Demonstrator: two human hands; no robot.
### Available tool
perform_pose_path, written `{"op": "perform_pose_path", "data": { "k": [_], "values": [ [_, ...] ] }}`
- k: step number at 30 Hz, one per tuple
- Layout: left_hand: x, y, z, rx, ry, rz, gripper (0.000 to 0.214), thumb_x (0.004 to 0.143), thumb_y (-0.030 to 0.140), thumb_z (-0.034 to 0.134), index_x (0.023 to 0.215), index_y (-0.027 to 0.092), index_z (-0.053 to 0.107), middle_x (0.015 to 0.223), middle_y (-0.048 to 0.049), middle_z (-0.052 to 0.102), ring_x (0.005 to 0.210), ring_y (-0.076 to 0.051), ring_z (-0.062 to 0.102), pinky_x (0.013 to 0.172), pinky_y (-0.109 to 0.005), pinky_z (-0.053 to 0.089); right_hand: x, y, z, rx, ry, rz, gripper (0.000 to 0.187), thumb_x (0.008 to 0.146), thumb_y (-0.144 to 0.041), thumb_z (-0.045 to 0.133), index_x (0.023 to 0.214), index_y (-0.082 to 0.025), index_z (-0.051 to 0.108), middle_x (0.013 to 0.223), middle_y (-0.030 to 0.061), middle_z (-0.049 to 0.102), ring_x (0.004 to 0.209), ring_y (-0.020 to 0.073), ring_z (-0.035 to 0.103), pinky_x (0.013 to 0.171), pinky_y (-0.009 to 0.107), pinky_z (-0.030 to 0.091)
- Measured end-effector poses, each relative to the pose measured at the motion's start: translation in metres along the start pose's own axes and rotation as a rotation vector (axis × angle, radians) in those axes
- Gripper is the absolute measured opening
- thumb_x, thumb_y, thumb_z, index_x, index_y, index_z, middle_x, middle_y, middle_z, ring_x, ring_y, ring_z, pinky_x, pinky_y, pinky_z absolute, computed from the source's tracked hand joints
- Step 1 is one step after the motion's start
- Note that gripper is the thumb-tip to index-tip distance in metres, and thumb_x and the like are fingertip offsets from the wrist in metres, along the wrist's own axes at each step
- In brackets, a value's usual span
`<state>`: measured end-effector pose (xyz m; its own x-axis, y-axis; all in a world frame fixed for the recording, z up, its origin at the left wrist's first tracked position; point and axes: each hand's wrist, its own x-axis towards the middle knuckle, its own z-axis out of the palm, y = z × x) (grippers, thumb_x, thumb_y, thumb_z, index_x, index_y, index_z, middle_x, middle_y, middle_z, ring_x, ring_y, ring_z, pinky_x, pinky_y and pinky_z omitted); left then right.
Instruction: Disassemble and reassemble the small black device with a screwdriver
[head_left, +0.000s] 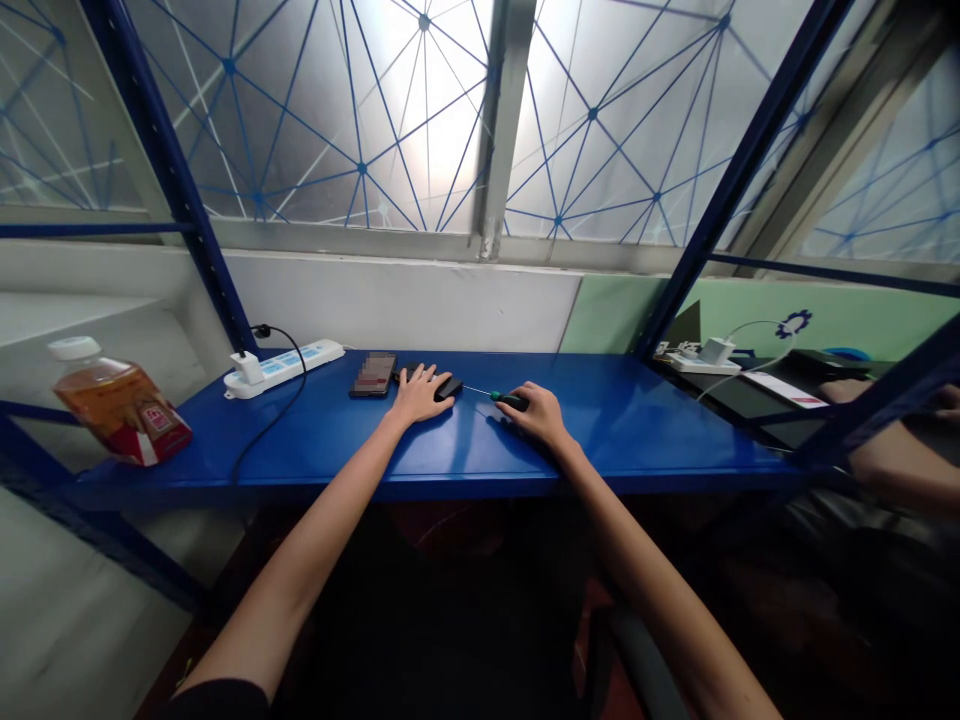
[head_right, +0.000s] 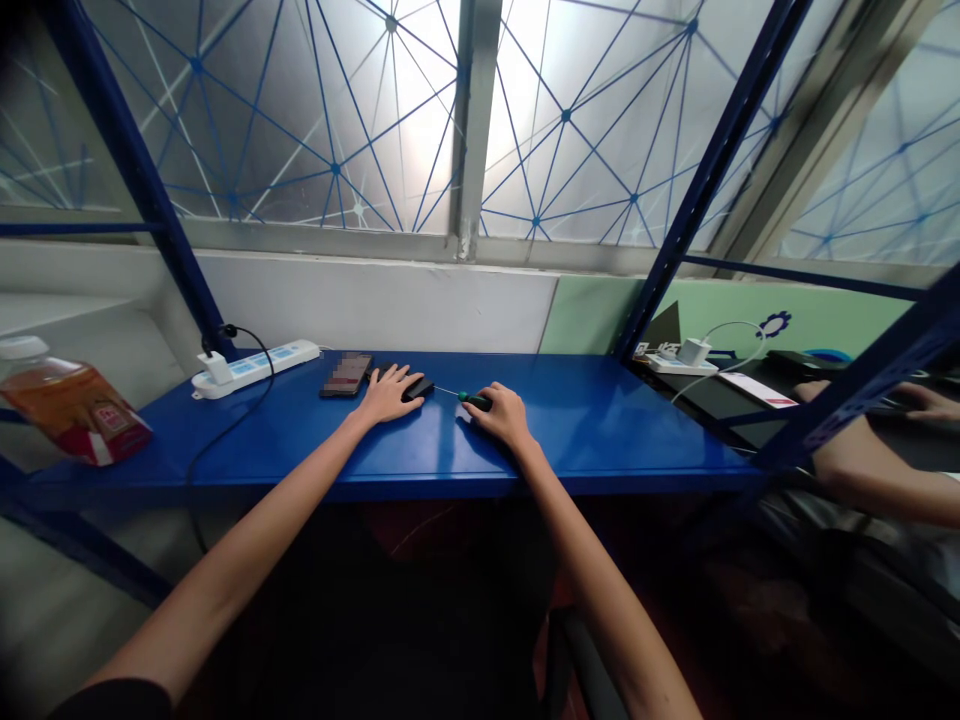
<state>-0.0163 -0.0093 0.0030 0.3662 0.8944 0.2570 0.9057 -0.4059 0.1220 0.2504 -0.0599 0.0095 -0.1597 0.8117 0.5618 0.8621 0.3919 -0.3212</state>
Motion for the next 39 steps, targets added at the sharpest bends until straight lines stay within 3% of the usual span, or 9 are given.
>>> {"op": "perform_pose_path", "data": {
  "k": [4,9,15,21,26,32,36,39],
  "values": [
    [-0.001,0.001,-0.001,0.007,0.003,0.01,0.067,0.09,0.063,0.04,0.149,0.031,0.04,0.16,-0.0075,0.029,0.147,-0.037,0.021,0.115,-0.065,0.012,0.0,0.002,0.003,0.006,-0.009,-0.013,0.026,0.079,-0.046,0.066,0.084,-0.021,0.065,0.085,0.0056,0.067,0.071,0.0172,0.059,0.059,0.025,0.035],
    [-0.003,0.002,-0.003,0.001,-0.005,0.011,0.067,0.09,0.063,0.04,0.15,0.032,0.039,0.16,-0.0065,0.028,0.147,-0.037,0.02,0.116,-0.064,0.011,0.0,0.0,0.004,0.003,-0.099,0.054,0.023,0.079,-0.041,0.065,0.094,-0.024,0.064,0.069,0.0013,0.066,0.063,0.0181,0.059,0.057,0.025,0.032],
    [-0.002,0.003,-0.002,-0.002,-0.002,-0.008,0.067,0.09,0.062,0.041,0.15,0.032,0.039,0.16,-0.0058,0.028,0.147,-0.038,0.019,0.116,-0.063,0.009,-0.002,-0.009,-0.002,-0.019,-0.063,0.047,0.035,0.09,-0.054,0.05,0.092,-0.023,0.066,0.065,0.0033,0.065,0.061,0.0187,0.059,0.057,0.026,0.031],
    [-0.002,0.003,-0.001,0.007,0.003,-0.008,0.067,0.09,0.062,0.041,0.15,0.033,0.039,0.16,-0.006,0.03,0.148,-0.036,0.019,0.116,-0.063,0.011,0.0,-0.001,0.0,0.041,0.023,0.001,0.031,0.085,-0.05,0.059,0.089,-0.02,0.068,0.086,0.0066,0.07,0.077,0.0188,0.062,0.065,0.027,0.039],
    [-0.002,0.002,0.0,0.004,0.004,0.0,0.068,0.09,0.063,0.04,0.15,0.032,0.039,0.16,-0.0066,0.029,0.147,-0.037,0.019,0.116,-0.064,0.011,0.001,0.003,0.002,0.013,-0.011,0.014,0.025,0.079,-0.045,0.066,0.082,-0.02,0.068,0.088,0.0058,0.064,0.074,0.0171,0.059,0.062,0.026,0.038],
    [-0.003,0.001,0.0,-0.003,0.0,0.007,0.068,0.09,0.064,0.038,0.151,0.033,0.037,0.16,-0.0055,0.028,0.148,-0.038,0.018,0.116,-0.064,0.01,0.0,0.002,0.005,-0.033,-0.077,0.009,0.019,0.077,-0.033,0.065,0.093,-0.023,0.063,0.085,0.0042,0.067,0.072,0.0184,0.059,0.06,0.026,0.035],
    [-0.004,0.003,-0.002,0.002,0.006,0.014,0.067,0.091,0.062,0.038,0.15,0.03,0.039,0.16,-0.0082,0.029,0.147,-0.039,0.02,0.116,-0.064,0.011,-0.001,-0.004,0.004,-0.093,-0.127,0.045,0.026,0.082,-0.043,0.063,0.1,-0.024,0.063,0.07,0.0027,0.067,0.064,0.0201,0.06,0.057,0.026,0.031],
    [-0.004,0.004,-0.003,0.013,0.014,0.003,0.067,0.09,0.062,0.04,0.149,0.03,0.04,0.159,-0.0073,0.031,0.147,-0.038,0.022,0.116,-0.064,0.012,-0.001,-0.009,0.001,-0.083,-0.126,0.039,0.034,0.09,-0.053,0.051,0.094,-0.023,0.067,0.068,0.0048,0.068,0.063,0.02,0.061,0.057,0.027,0.03]
  ]
}}
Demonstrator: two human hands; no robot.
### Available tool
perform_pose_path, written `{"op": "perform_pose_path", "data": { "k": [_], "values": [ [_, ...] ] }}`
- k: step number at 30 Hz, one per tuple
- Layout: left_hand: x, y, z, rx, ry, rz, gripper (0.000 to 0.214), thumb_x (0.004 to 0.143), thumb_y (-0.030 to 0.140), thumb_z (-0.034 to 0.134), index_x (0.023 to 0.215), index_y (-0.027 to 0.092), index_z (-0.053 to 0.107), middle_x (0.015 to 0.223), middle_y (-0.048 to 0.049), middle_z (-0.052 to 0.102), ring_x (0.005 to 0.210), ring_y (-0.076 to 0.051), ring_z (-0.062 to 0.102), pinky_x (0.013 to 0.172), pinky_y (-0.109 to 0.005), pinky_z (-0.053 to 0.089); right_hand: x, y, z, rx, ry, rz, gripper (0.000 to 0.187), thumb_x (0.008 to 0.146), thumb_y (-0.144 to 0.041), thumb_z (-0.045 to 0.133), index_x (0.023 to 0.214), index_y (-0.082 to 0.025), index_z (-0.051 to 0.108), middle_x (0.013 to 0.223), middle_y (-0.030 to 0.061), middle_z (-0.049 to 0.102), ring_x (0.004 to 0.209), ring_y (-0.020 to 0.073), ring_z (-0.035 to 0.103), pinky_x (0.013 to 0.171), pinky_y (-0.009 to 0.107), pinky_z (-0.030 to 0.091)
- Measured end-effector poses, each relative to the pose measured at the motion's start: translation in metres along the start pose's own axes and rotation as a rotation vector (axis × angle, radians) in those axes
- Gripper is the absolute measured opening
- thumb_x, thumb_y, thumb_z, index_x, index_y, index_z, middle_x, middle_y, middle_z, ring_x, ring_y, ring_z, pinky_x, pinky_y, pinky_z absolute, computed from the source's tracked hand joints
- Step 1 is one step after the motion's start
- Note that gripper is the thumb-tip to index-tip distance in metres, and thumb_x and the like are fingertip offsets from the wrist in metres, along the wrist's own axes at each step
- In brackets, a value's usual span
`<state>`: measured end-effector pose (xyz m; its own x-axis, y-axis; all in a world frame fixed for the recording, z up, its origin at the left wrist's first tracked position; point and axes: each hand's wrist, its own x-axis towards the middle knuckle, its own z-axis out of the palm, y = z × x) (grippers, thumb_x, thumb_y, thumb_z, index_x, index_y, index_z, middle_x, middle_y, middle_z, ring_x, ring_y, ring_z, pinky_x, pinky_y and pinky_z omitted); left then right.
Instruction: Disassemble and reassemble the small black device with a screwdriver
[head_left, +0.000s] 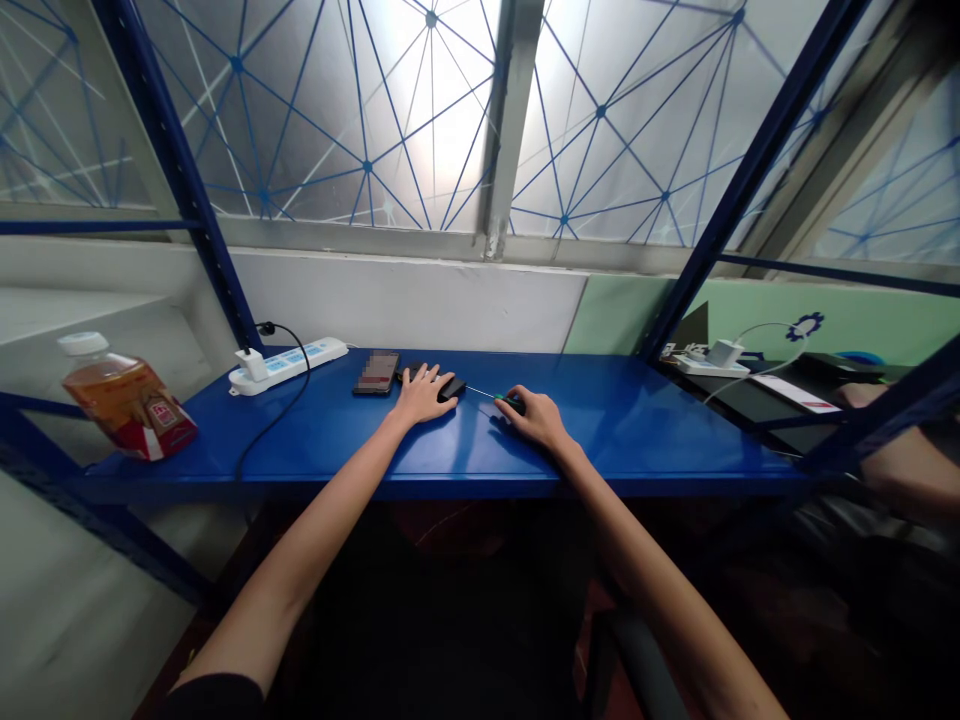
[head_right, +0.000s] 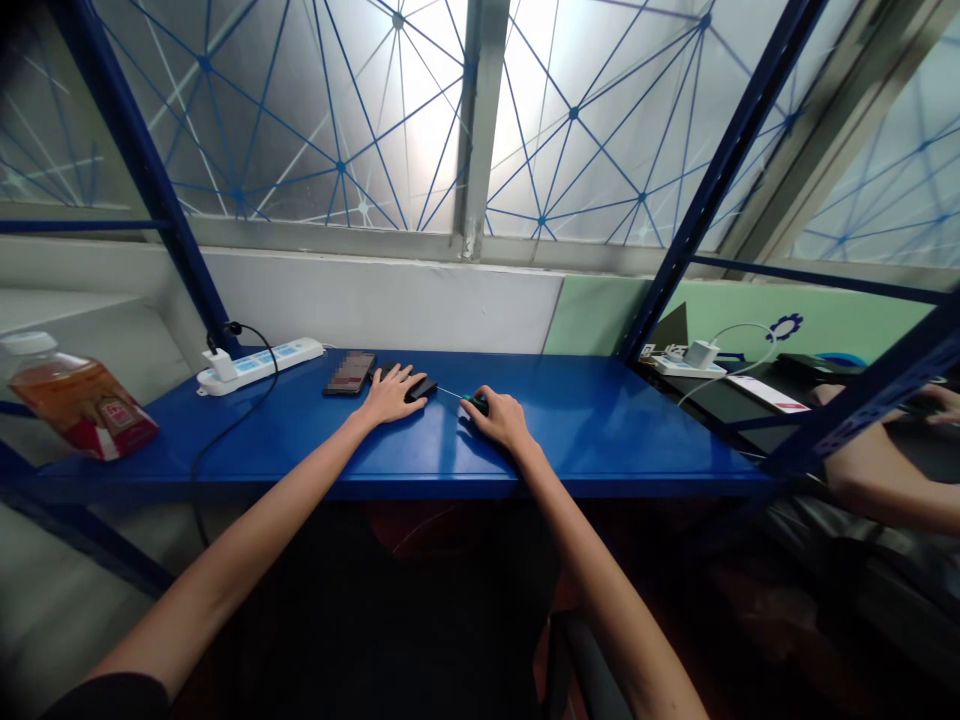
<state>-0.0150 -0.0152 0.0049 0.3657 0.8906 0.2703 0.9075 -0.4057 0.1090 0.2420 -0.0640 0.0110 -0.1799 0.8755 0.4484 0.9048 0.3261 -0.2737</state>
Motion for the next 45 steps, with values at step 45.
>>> {"op": "perform_pose_path", "data": {
  "k": [45],
  "values": [
    [-0.003,0.0,0.006,0.035,0.013,0.024,0.07,0.092,0.066,0.033,0.152,0.029,0.037,0.16,-0.0097,0.029,0.147,-0.037,0.021,0.114,-0.066,0.013,-0.001,-0.008,0.0,-0.199,-0.063,0.019,0.035,0.09,-0.053,0.051,0.106,-0.022,0.059,0.081,0.0049,0.071,0.072,0.0214,0.064,0.058,0.027,0.025]
  ]
}}
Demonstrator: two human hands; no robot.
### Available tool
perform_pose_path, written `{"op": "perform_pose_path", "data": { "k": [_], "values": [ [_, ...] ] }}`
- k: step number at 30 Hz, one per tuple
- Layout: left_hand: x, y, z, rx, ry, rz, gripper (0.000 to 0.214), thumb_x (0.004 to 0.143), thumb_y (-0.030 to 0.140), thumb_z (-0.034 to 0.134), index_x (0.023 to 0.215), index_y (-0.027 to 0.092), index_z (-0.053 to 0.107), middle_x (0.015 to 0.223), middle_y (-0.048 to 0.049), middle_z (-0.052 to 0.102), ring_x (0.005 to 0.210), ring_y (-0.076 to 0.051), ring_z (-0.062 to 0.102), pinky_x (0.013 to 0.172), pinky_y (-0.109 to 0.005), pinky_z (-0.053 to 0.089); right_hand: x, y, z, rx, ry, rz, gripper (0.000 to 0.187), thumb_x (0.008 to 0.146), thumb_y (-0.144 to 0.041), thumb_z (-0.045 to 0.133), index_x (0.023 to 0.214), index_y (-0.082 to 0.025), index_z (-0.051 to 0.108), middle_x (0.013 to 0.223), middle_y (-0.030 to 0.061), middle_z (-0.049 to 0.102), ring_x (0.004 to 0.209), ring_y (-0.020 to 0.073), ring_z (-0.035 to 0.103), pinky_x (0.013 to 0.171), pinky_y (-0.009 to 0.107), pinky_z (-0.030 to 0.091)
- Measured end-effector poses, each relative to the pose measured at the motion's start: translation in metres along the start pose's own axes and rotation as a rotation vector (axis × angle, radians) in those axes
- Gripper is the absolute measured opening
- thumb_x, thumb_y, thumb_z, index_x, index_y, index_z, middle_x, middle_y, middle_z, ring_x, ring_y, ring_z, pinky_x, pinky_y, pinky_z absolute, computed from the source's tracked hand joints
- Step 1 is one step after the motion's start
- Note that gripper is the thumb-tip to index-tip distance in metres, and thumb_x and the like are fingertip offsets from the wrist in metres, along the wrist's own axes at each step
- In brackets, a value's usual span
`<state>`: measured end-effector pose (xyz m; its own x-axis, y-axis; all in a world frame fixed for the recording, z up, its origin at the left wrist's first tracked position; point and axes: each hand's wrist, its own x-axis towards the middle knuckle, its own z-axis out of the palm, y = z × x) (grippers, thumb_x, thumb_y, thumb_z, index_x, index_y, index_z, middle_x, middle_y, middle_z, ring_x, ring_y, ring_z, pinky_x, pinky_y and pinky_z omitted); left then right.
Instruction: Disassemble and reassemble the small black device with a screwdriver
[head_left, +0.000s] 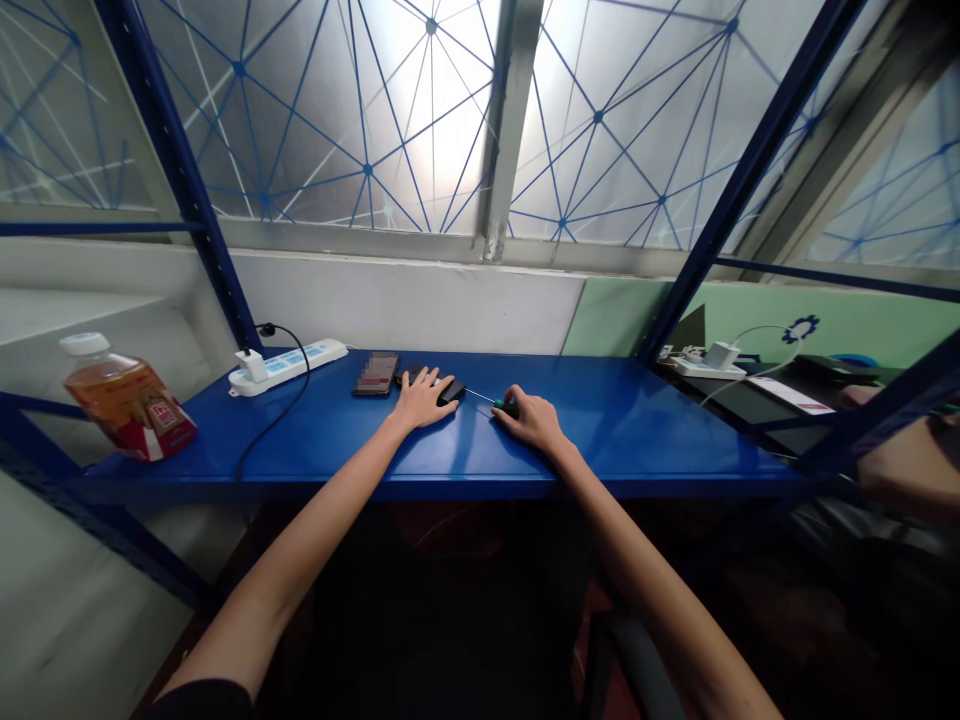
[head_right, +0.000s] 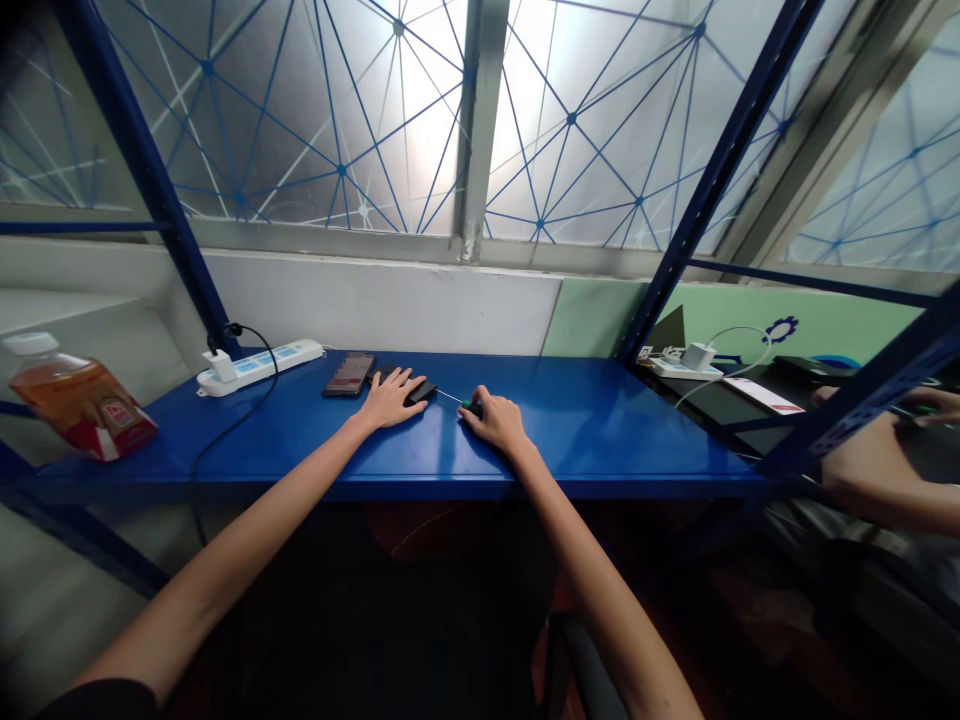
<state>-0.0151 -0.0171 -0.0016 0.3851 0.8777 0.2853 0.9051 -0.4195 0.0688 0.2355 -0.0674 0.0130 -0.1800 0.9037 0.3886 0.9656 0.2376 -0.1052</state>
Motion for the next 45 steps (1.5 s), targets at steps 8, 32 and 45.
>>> {"op": "perform_pose_path", "data": {
  "k": [8,32,45],
  "values": [
    [0.001,-0.0012,0.0009,-0.007,-0.01,-0.001,0.071,0.092,0.067,0.033,0.152,0.03,0.036,0.16,-0.01,0.028,0.147,-0.036,0.021,0.114,-0.066,0.012,-0.0025,0.0003,-0.0044,0.057,0.048,-0.001,0.033,0.09,-0.049,0.052,0.082,-0.021,0.067,0.088,0.0048,0.068,0.077,0.0176,0.061,0.058,0.026,0.029],
    [0.0003,-0.0001,-0.0003,-0.012,-0.017,-0.02,0.071,0.091,0.068,0.032,0.152,0.031,0.036,0.161,-0.008,0.027,0.148,-0.036,0.02,0.115,-0.064,0.011,-0.0007,0.0004,-0.0035,0.109,0.023,0.066,0.033,0.089,-0.05,0.054,0.088,-0.021,0.07,0.094,0.0057,0.07,0.082,0.0185,0.063,0.061,0.026,0.033],
    [-0.0001,0.0013,-0.0017,-0.02,-0.018,-0.019,0.07,0.091,0.067,0.033,0.151,0.031,0.037,0.16,-0.009,0.029,0.148,-0.035,0.02,0.115,-0.065,0.011,0.001,-0.0021,0.0021,0.047,-0.008,0.01,0.032,0.087,-0.05,0.058,0.104,-0.023,0.059,0.082,0.0041,0.071,0.072,0.0204,0.063,0.058,0.026,0.028]
  ]
}}
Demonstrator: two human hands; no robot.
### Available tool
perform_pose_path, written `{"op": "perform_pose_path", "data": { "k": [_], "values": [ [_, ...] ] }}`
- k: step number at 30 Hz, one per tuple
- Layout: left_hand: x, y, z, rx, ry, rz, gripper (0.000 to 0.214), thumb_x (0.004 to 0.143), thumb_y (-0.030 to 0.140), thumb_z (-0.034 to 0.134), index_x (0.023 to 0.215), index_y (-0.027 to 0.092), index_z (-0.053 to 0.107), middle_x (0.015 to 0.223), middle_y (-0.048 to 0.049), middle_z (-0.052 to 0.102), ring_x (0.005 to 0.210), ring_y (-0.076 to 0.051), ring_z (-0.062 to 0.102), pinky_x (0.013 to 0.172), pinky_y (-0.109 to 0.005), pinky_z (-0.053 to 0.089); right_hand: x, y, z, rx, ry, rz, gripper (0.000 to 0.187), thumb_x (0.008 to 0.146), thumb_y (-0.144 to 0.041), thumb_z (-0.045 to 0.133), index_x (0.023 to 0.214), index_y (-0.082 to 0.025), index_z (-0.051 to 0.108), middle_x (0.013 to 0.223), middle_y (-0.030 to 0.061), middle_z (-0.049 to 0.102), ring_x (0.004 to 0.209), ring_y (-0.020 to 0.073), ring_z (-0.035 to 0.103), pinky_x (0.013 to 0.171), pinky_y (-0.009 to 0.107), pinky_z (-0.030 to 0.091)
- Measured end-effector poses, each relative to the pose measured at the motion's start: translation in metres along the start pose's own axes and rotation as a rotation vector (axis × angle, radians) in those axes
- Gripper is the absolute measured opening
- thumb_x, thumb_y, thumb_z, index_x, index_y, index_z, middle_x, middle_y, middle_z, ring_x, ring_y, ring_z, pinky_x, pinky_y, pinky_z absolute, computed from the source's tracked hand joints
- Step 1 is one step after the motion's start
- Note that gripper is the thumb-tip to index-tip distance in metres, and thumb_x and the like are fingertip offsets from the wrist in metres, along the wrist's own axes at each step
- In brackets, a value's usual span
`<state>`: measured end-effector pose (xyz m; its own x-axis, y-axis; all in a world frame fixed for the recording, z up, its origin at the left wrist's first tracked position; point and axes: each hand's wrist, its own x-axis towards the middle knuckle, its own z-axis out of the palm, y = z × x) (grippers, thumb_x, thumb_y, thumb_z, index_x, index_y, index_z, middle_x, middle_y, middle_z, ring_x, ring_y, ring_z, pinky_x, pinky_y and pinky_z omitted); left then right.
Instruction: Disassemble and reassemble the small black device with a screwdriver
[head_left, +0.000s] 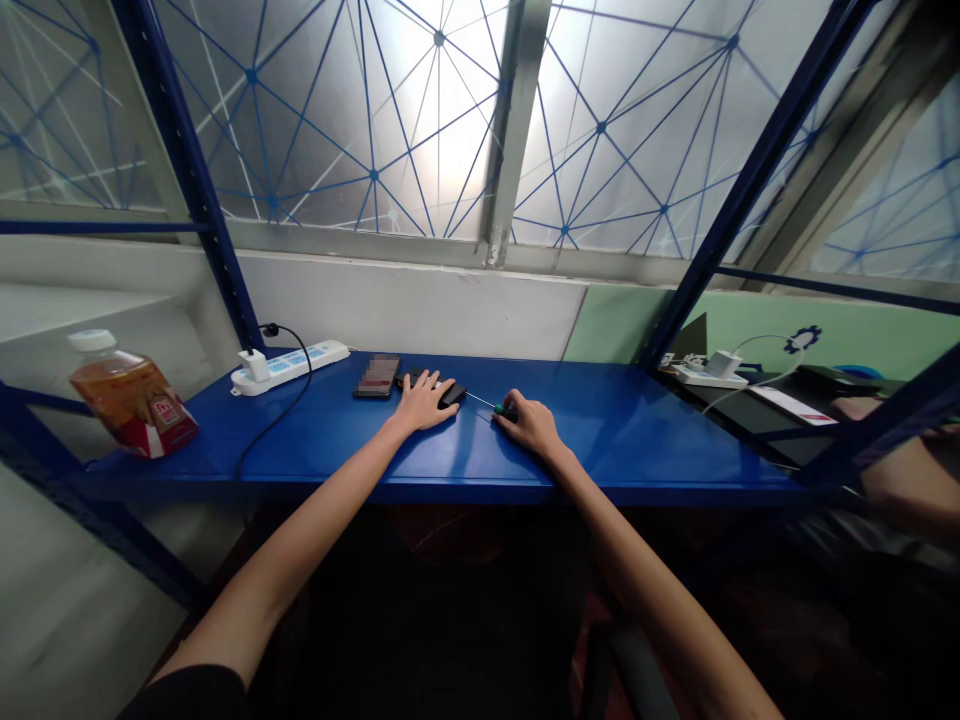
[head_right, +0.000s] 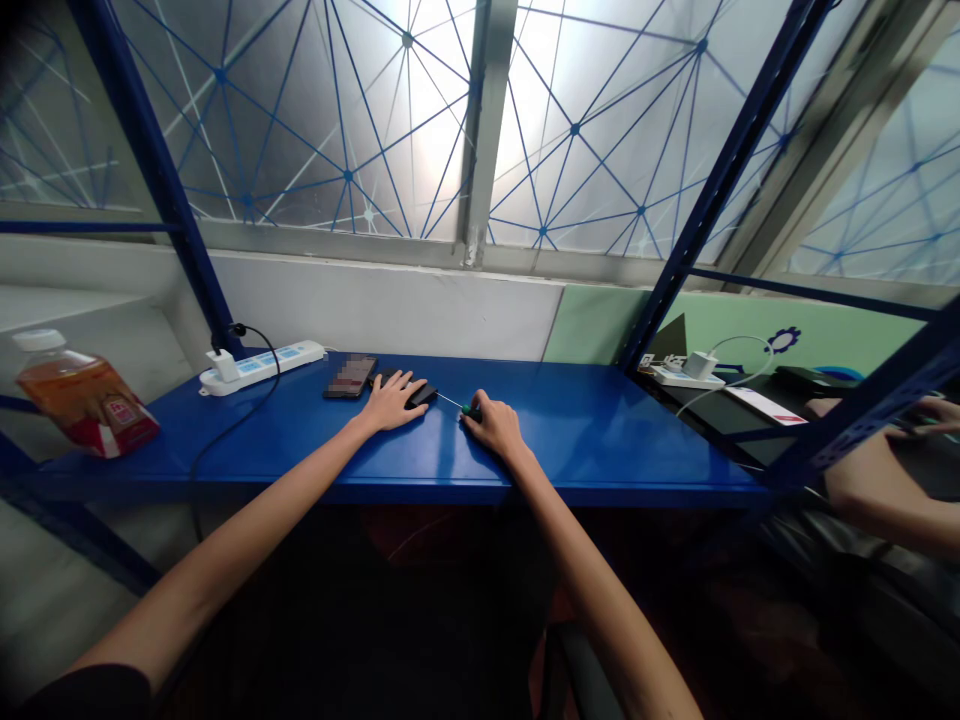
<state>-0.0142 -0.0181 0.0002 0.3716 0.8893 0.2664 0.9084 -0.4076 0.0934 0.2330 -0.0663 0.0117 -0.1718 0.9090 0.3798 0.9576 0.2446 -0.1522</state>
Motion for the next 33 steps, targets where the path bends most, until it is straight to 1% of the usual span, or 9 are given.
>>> {"op": "perform_pose_path", "data": {
  "k": [2,5,7,10,13,18,24,29,33],
  "values": [
    [-0.0002,0.0002,0.0,0.004,0.007,0.0,0.07,0.091,0.066,0.034,0.151,0.03,0.037,0.16,-0.0096,0.029,0.147,-0.035,0.021,0.115,-0.064,0.011,-0.0009,-0.001,-0.0007,0.006,0.016,-0.015,0.033,0.089,-0.053,0.054,0.101,-0.023,0.061,0.082,0.0046,0.071,0.074,0.0203,0.063,0.059,0.026,0.029],
    [0.0,0.0002,0.0003,0.01,0.01,-0.001,0.07,0.092,0.066,0.034,0.151,0.029,0.037,0.159,-0.0102,0.03,0.147,-0.036,0.022,0.115,-0.064,0.012,-0.0019,-0.0021,-0.0023,0.006,0.032,-0.034,0.037,0.095,-0.05,0.044,0.085,-0.021,0.065,0.084,0.0063,0.07,0.076,0.0191,0.063,0.061,0.027,0.031],
    [0.0003,-0.0001,0.0007,0.01,0.008,-0.001,0.071,0.091,0.066,0.034,0.151,0.029,0.037,0.159,-0.0098,0.03,0.147,-0.036,0.021,0.115,-0.064,0.011,-0.0024,-0.0023,-0.0032,0.002,0.029,-0.03,0.038,0.095,-0.048,0.045,0.081,-0.02,0.066,0.087,0.0065,0.069,0.078,0.0183,0.062,0.061,0.027,0.031],
    [0.0007,-0.0005,0.0012,0.005,0.008,-0.003,0.07,0.091,0.067,0.033,0.151,0.031,0.037,0.16,-0.0088,0.029,0.147,-0.036,0.021,0.115,-0.064,0.011,-0.0031,-0.0023,-0.0037,0.005,0.039,-0.013,0.031,0.089,-0.05,0.054,0.087,-0.021,0.066,0.093,0.0051,0.067,0.076,0.0173,0.061,0.059,0.027,0.03],
    [0.0007,-0.0006,0.0015,0.004,0.008,-0.003,0.07,0.091,0.067,0.034,0.151,0.031,0.037,0.16,-0.009,0.029,0.147,-0.035,0.021,0.115,-0.064,0.01,-0.0036,-0.0023,-0.0034,0.001,0.049,-0.021,0.03,0.085,-0.051,0.06,0.09,-0.021,0.063,0.096,0.0043,0.067,0.074,0.017,0.06,0.058,0.026,0.029],
    [0.0008,-0.0007,0.0021,-0.003,0.008,0.002,0.071,0.091,0.066,0.034,0.151,0.03,0.037,0.16,-0.0099,0.029,0.147,-0.037,0.021,0.115,-0.064,0.01,-0.0023,-0.0026,-0.0023,-0.005,0.049,-0.022,0.026,0.086,-0.045,0.06,0.096,-0.022,0.057,0.093,0.0042,0.069,0.077,0.0194,0.062,0.058,0.026,0.027],
    [0.0015,-0.0008,0.0025,0.003,0.006,-0.01,0.069,0.091,0.067,0.034,0.151,0.032,0.036,0.16,-0.0082,0.029,0.148,-0.035,0.021,0.115,-0.064,0.011,-0.0016,-0.0053,-0.0028,-0.084,-0.013,0.02,0.029,0.089,-0.047,0.055,0.105,-0.023,0.058,0.085,0.0054,0.072,0.074,0.0219,0.064,0.058,0.027,0.025],
    [0.0011,0.0003,0.0011,0.007,0.009,-0.005,0.07,0.091,0.066,0.034,0.151,0.031,0.037,0.16,-0.0095,0.028,0.147,-0.036,0.021,0.115,-0.065,0.011,-0.0032,-0.0066,-0.0048,-0.061,0.01,-0.043,0.032,0.094,-0.048,0.046,0.092,-0.022,0.064,0.089,0.0061,0.072,0.078,0.0194,0.064,0.06,0.027,0.029],
    [0.0001,0.0014,-0.0012,0.003,0.0,-0.003,0.07,0.092,0.065,0.034,0.151,0.029,0.037,0.16,-0.0102,0.029,0.147,-0.037,0.021,0.115,-0.065,0.011,-0.0037,-0.0061,-0.0051,-0.075,0.026,-0.028,0.038,0.095,-0.047,0.043,0.082,-0.02,0.067,0.09,0.0072,0.069,0.077,0.018,0.062,0.059,0.028,0.029]
  ]
}}
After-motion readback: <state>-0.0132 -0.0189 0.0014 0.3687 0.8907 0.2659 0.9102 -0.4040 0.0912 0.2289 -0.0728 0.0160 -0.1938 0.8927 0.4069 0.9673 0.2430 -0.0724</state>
